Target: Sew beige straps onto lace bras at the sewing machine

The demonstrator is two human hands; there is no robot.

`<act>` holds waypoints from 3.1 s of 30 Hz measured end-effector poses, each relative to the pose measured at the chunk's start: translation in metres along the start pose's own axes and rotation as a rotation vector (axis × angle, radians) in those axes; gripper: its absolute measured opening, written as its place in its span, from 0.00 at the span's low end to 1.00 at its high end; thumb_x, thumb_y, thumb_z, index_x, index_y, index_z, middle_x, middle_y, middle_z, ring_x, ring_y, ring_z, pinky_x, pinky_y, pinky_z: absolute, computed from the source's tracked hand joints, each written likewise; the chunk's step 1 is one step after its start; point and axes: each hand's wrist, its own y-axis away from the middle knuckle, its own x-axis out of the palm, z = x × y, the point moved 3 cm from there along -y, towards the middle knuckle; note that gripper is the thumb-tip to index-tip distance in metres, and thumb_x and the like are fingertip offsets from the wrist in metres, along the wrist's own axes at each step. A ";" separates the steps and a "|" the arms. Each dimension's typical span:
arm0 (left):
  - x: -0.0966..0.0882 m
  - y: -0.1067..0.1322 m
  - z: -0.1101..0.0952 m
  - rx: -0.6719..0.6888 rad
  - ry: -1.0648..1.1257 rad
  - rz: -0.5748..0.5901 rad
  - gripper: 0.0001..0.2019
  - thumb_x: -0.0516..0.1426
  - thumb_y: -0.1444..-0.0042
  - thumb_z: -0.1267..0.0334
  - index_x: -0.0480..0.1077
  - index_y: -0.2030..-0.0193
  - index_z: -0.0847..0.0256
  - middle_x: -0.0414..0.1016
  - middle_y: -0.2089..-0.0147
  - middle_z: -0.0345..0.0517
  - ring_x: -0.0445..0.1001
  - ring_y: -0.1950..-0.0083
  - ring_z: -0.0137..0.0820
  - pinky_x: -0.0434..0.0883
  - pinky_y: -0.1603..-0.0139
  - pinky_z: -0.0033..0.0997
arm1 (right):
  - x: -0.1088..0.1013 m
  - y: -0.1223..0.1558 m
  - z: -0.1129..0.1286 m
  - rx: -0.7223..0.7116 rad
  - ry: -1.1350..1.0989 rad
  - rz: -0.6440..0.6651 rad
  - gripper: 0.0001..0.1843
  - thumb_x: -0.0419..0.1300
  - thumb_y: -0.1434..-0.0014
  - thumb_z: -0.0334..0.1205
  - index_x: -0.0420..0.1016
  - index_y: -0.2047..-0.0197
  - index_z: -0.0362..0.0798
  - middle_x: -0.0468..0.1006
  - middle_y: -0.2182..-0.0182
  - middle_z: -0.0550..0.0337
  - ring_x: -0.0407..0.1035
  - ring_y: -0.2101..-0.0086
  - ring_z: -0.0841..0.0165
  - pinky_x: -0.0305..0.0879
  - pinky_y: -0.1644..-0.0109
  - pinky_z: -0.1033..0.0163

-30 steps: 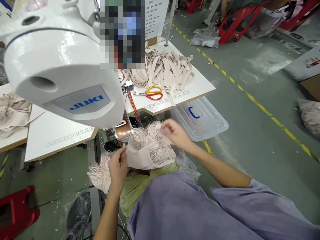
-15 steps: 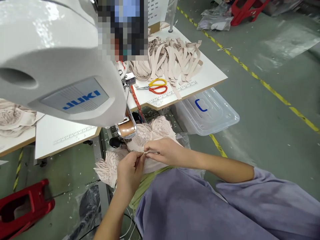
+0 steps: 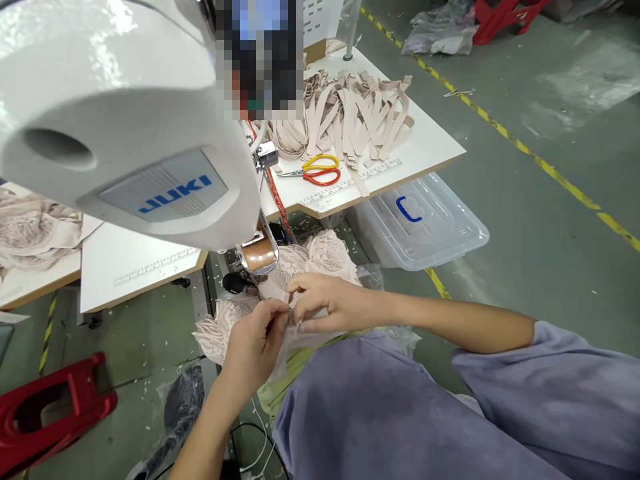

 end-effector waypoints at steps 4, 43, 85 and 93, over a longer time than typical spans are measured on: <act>-0.002 0.001 -0.002 0.041 -0.023 -0.025 0.05 0.53 0.36 0.66 0.71 0.60 0.57 0.79 0.65 0.40 0.76 0.68 0.27 0.68 0.68 0.25 | 0.006 0.001 0.013 -0.099 0.128 0.079 0.06 0.59 0.34 0.37 0.78 0.60 0.49 0.76 0.60 0.59 0.71 0.61 0.72 0.64 0.57 0.66; 0.018 -0.006 0.008 0.025 0.182 -0.425 0.06 0.57 0.36 0.63 0.76 0.61 0.59 0.80 0.64 0.43 0.77 0.63 0.29 0.71 0.62 0.26 | 0.011 -0.008 0.011 -0.036 0.039 -0.336 0.10 0.56 0.34 0.41 0.79 0.60 0.48 0.81 0.64 0.58 0.73 0.64 0.69 0.67 0.57 0.65; -0.007 -0.026 -0.011 0.269 -0.398 -0.217 0.13 0.48 0.31 0.62 0.69 0.66 0.60 0.73 0.75 0.38 0.71 0.75 0.28 0.59 0.75 0.27 | -0.037 -0.030 0.040 0.061 0.276 -0.098 0.09 0.57 0.36 0.37 0.79 0.63 0.46 0.77 0.68 0.59 0.69 0.66 0.70 0.59 0.62 0.65; -0.027 -0.033 0.014 0.302 -0.594 -0.519 0.09 0.56 0.36 0.63 0.75 0.51 0.56 0.71 0.77 0.35 0.68 0.77 0.25 0.57 0.74 0.27 | -0.066 -0.092 0.040 0.136 0.406 0.006 0.13 0.57 0.42 0.34 0.67 0.79 0.46 0.64 0.81 0.65 0.55 0.77 0.75 0.47 0.71 0.63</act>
